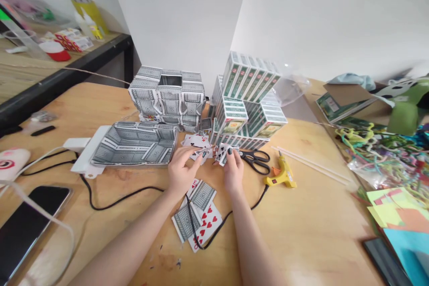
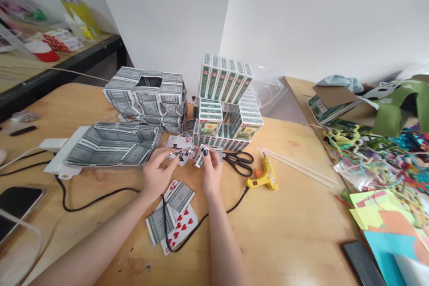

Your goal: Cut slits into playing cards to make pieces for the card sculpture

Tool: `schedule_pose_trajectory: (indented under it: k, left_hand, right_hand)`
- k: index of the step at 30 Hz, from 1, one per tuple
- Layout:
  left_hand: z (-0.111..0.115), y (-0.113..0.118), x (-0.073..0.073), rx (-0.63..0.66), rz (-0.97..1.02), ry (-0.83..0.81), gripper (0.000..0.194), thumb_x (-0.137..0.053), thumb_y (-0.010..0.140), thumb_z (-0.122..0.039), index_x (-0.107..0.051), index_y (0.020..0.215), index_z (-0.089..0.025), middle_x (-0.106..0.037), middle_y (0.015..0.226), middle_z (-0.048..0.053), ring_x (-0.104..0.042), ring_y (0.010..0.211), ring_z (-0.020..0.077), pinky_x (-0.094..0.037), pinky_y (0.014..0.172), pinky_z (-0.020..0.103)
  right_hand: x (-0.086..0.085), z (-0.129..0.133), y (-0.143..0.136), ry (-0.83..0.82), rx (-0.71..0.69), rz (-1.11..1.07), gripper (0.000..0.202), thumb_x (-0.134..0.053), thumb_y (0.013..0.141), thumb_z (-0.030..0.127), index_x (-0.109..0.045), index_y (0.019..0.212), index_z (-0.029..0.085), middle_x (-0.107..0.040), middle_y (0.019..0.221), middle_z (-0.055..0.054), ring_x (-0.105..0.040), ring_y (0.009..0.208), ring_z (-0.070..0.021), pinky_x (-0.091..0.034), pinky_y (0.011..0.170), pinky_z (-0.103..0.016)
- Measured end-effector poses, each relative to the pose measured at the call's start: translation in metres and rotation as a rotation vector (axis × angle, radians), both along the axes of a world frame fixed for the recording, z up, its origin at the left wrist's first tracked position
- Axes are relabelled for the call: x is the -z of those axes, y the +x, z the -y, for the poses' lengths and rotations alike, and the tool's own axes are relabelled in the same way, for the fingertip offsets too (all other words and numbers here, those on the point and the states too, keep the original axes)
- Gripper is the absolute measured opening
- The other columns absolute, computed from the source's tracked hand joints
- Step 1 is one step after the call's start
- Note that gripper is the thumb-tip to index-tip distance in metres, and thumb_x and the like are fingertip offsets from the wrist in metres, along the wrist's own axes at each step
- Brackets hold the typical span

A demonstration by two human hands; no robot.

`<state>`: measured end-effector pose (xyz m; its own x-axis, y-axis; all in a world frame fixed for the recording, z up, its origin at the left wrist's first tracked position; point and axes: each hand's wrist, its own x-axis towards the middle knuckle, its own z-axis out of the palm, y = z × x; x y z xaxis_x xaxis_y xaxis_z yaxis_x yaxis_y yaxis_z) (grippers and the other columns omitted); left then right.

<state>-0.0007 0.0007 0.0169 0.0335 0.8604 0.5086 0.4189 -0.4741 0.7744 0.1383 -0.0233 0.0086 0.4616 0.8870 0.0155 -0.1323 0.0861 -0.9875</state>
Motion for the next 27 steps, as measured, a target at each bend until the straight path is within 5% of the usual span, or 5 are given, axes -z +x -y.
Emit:
schedule_pose_trajectory:
  k: [7, 16, 27]
  left_hand:
    - [0.007, 0.005, 0.006, 0.151, -0.155, 0.096, 0.025, -0.054, 0.079, -0.024, -0.061, 0.103, -0.023, -0.065, 0.090, 0.005, -0.059, 0.087, 0.0170, -0.048, 0.081, 0.031]
    - [0.011, 0.004, 0.003, 0.472, -0.234, 0.046, 0.053, -0.052, 0.078, -0.019, -0.039, 0.129, -0.022, -0.055, 0.106, 0.010, -0.052, 0.101, 0.0210, -0.045, 0.088, 0.035]
    - [0.009, 0.005, -0.003, 0.364, -0.170, -0.059, 0.053, -0.063, 0.069, -0.017, -0.045, 0.118, -0.022, -0.050, 0.112, 0.009, -0.048, 0.107, 0.0240, -0.043, 0.091, 0.041]
  right_hand:
    - [-0.003, 0.002, -0.002, -0.050, -0.053, -0.047, 0.040, -0.056, 0.073, 0.044, -0.058, 0.102, 0.018, -0.064, 0.091, -0.006, -0.059, 0.074, -0.0166, -0.045, 0.055, -0.024]
    - [-0.009, 0.002, 0.000, -0.090, -0.123, -0.019, 0.035, -0.058, 0.072, 0.041, -0.058, 0.098, 0.018, -0.064, 0.084, -0.004, -0.057, 0.068, -0.0150, -0.044, 0.054, -0.023]
    - [-0.008, 0.001, 0.001, -0.134, -0.153, -0.062, 0.032, -0.057, 0.073, 0.042, -0.058, 0.094, 0.018, -0.063, 0.083, -0.003, -0.056, 0.065, -0.0141, -0.044, 0.049, -0.022]
